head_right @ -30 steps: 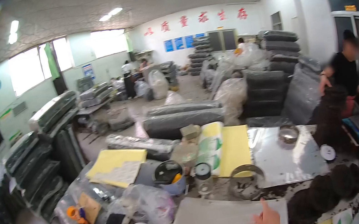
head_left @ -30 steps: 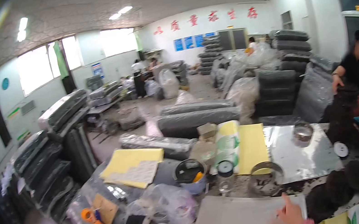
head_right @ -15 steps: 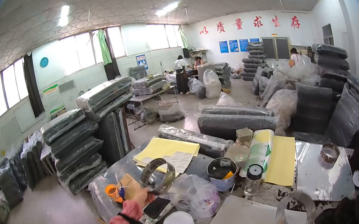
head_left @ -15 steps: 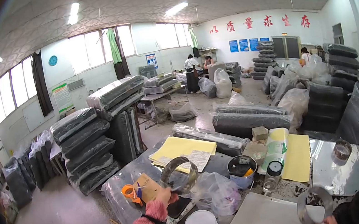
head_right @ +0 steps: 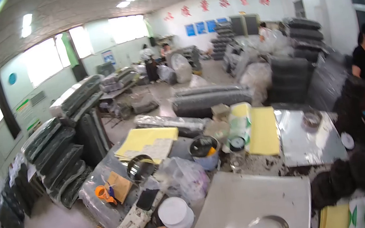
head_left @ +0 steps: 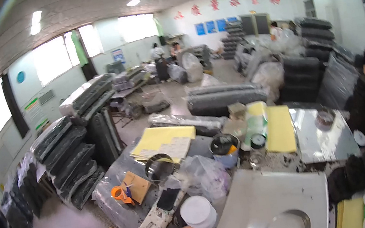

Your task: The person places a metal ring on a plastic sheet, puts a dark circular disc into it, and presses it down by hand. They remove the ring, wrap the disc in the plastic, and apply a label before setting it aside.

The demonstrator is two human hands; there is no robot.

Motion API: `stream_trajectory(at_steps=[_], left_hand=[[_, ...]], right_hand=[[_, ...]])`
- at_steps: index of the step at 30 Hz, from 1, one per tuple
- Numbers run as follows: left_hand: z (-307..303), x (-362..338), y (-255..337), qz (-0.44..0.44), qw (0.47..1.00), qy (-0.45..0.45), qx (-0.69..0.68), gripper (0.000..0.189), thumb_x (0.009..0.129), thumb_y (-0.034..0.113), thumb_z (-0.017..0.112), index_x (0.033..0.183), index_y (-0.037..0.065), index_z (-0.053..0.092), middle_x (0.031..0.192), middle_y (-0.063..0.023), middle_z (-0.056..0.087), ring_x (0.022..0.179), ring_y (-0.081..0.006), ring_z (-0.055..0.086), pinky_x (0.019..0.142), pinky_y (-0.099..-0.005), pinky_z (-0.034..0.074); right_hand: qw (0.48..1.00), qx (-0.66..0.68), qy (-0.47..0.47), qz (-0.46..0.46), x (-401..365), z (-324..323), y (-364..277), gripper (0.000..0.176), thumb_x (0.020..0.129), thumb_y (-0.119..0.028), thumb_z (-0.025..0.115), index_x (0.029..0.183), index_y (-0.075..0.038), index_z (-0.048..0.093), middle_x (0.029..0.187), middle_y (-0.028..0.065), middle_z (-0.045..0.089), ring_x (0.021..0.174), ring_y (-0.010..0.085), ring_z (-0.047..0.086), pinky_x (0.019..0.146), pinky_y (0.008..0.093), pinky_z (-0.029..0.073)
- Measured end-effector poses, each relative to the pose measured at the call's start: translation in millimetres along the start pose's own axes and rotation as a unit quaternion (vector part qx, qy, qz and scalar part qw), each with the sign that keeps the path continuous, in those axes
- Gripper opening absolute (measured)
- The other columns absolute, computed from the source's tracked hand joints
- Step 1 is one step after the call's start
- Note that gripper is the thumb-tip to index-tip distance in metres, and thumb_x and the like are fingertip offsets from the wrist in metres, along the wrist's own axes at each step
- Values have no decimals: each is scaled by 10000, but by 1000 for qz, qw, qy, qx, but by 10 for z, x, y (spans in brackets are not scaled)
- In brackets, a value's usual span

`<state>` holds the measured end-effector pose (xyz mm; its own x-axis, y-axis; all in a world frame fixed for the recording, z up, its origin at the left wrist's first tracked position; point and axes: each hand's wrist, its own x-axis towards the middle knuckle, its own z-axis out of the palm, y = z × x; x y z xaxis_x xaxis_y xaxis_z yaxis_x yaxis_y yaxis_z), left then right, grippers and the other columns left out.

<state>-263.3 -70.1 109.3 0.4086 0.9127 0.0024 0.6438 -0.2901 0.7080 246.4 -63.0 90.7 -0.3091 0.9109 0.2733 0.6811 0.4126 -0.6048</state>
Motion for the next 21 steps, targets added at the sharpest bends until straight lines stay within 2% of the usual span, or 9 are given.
stream_trajectory(at_steps=[3, 4, 6, 9, 16, 18, 19, 20, 21], left_hand=[[449, 83, 369, 104, 979, -170, -32, 116, 826, 243, 698, 831, 129, 713, 893, -26, 636, 916, -233, 583, 795, -350, 484], [662, 124, 287, 117, 974, -190, 31, 124, 823, 254, 703, 831, 131, 712, 878, -22, 633, 906, -237, 573, 790, -350, 483], [956, 139, 263, 141, 964, -211, 85, 132, 819, 265, 707, 830, 133, 711, 863, -17, 630, 896, -241, 562, 785, -350, 483], [900, 124, 197, 50, 982, -184, -8, 160, 808, 281, 711, 845, 126, 707, 852, -2, 632, 896, -223, 570, 812, -346, 474], [649, 344, 735, 155, 968, -154, 121, 159, 783, 248, 720, 853, 110, 681, 855, -13, 624, 818, -253, 578, 743, -352, 496], [426, 362, 991, 128, 980, 102, 118, 165, 744, 227, 747, 833, 116, 663, 853, -23, 615, 816, -256, 585, 713, -360, 499], [423, 273, 866, 124, 988, -11, 89, 170, 735, 219, 764, 825, 119, 659, 845, -28, 611, 830, -253, 589, 738, -363, 495], [549, 185, 694, 126, 988, -7, 88, 170, 735, 219, 764, 825, 119, 659, 845, -28, 611, 830, -253, 589, 738, -363, 495], [737, 97, 488, 128, 985, -94, 64, 169, 743, 225, 763, 818, 114, 660, 838, -30, 611, 844, -254, 589, 753, -365, 493]], right_hand=[[997, 35, -72, 6, 71, 13, 3, 402, 762, -233, 755, 1079, -42, 597, 1162, 237, 540, 924, 399, 601, 751, 444, 519], [998, 28, -51, -1, 192, -181, -379, 373, 694, -273, 813, 818, -27, 563, 987, 200, 563, 837, 371, 602, 732, 405, 509], [993, -5, -114, 32, -182, -140, 47, 400, 677, -299, 837, 845, -42, 581, 1081, 215, 547, 933, 394, 602, 786, 409, 526], [996, -19, -87, -26, -493, -256, 16, 455, 615, -306, 878, 862, -53, 591, 1223, 273, 506, 1076, 431, 566, 870, 445, 507], [997, 9, -73, -28, -476, 118, -147, 405, 611, -281, 879, 844, -88, 611, 1353, 349, 382, 1216, 491, 471, 981, 471, 453], [993, 67, -95, -8, -361, 252, -214, 393, 617, -276, 876, 842, -91, 613, 1360, 350, 376, 1218, 491, 472, 986, 463, 451], [985, 119, -121, 5, -335, 275, -239, 381, 622, -271, 874, 839, -95, 614, 1367, 351, 369, 1219, 491, 473, 992, 454, 449], [986, 115, -121, 3, -330, 277, -233, 381, 622, -271, 874, 839, -95, 614, 1367, 351, 369, 1219, 491, 473, 992, 454, 449], [988, 104, -110, -25, -332, 286, -208, 375, 625, -267, 872, 838, -95, 616, 1371, 346, 370, 1219, 488, 477, 988, 446, 454]])
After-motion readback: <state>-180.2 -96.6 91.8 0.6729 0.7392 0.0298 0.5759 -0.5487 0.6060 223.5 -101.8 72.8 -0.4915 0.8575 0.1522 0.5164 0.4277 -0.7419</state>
